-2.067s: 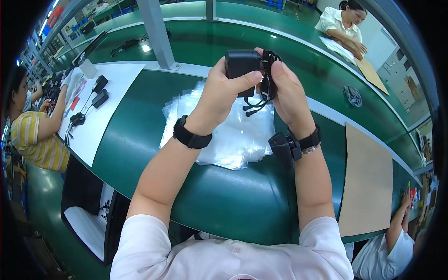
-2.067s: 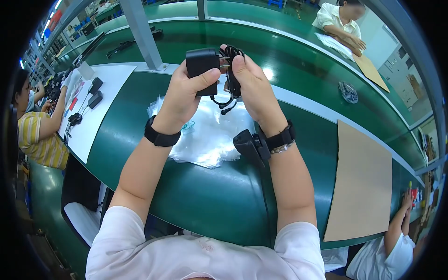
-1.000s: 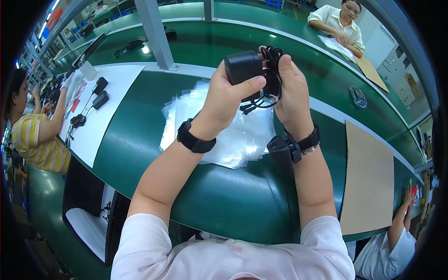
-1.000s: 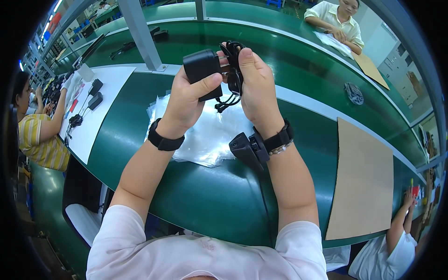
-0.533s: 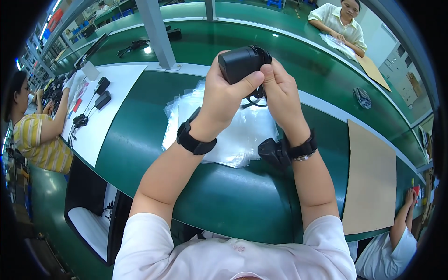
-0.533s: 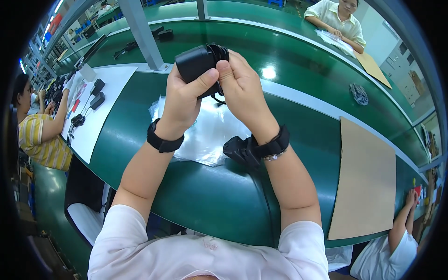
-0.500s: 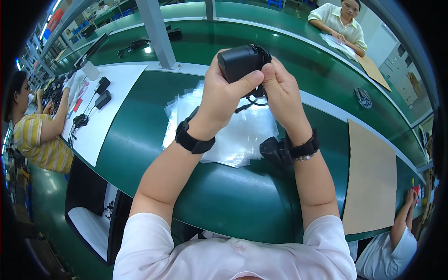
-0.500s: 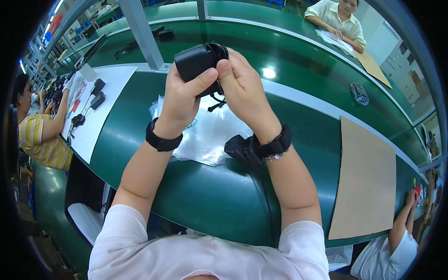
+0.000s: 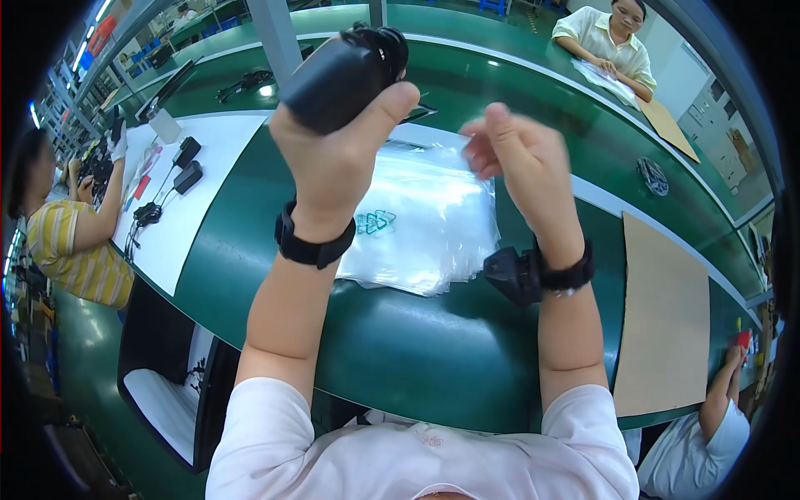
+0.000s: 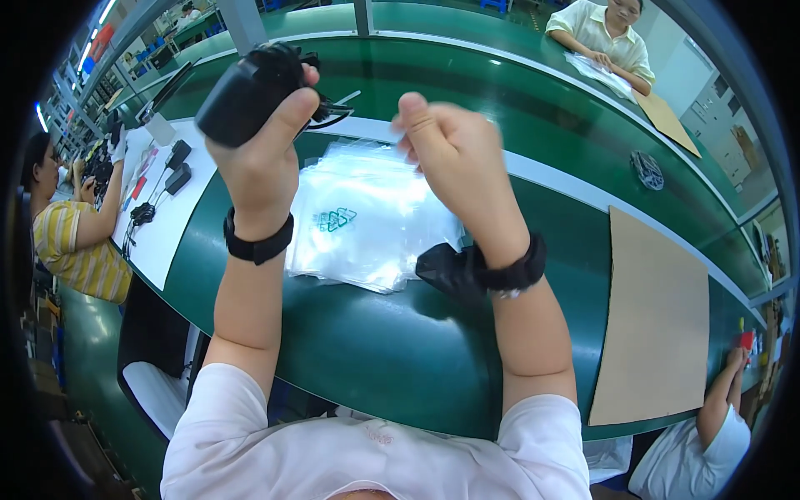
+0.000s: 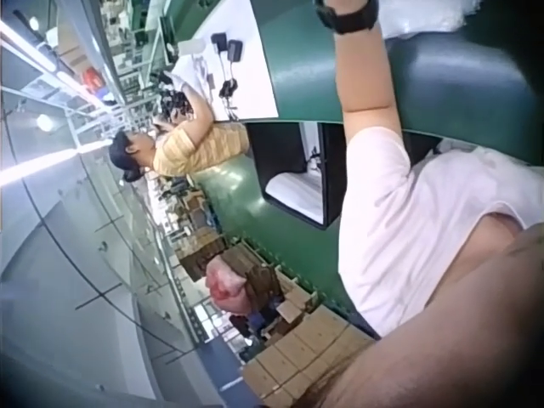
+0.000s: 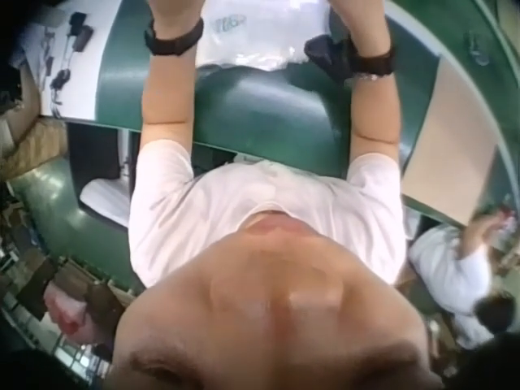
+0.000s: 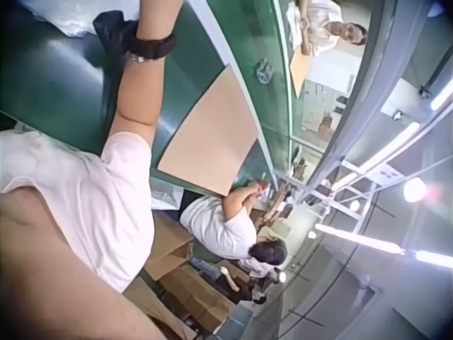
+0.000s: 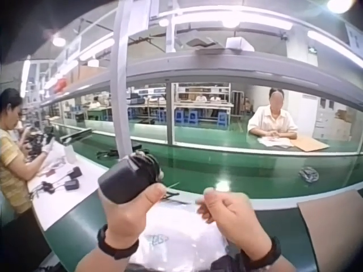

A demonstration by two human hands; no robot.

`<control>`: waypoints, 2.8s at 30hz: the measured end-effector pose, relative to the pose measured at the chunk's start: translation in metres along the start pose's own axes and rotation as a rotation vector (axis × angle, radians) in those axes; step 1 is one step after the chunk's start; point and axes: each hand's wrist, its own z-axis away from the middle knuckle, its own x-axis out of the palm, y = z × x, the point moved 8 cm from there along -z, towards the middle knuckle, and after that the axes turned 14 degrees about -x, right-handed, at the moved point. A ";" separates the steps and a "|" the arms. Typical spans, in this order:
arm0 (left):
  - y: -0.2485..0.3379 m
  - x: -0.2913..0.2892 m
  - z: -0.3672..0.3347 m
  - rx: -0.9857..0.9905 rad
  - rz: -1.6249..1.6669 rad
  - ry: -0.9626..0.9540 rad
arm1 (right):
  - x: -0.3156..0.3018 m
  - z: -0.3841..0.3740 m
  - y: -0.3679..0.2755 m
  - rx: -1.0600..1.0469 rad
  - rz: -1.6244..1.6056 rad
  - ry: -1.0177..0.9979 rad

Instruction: The person picks up a power adapter and its cord, wraps the cord around the adapter, and slides them into a plastic bag. They then repeat the process with a second adapter and cord, placing the bagged unit on the table.

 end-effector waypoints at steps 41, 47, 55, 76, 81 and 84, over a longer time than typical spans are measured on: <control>-0.148 0.023 0.094 -0.373 -1.492 -0.556 | -0.107 0.020 -0.022 -0.228 -0.133 0.786; -0.149 -0.002 0.078 -0.676 -1.329 -0.477 | -0.108 0.018 -0.024 -0.310 -0.289 0.697; -0.153 -0.065 0.074 -0.906 -0.817 -0.093 | -0.107 0.019 -0.025 -0.261 -0.458 0.619; -0.088 -0.027 0.059 -0.605 -1.235 -0.173 | -0.104 0.018 -0.038 -0.335 -0.380 0.492; -0.116 0.001 0.083 -0.644 -1.025 -0.238 | -0.091 0.014 -0.030 -0.265 -0.411 0.429; -0.145 -0.010 0.103 -1.044 -0.593 -0.212 | -0.065 0.011 -0.013 -0.133 -0.566 0.334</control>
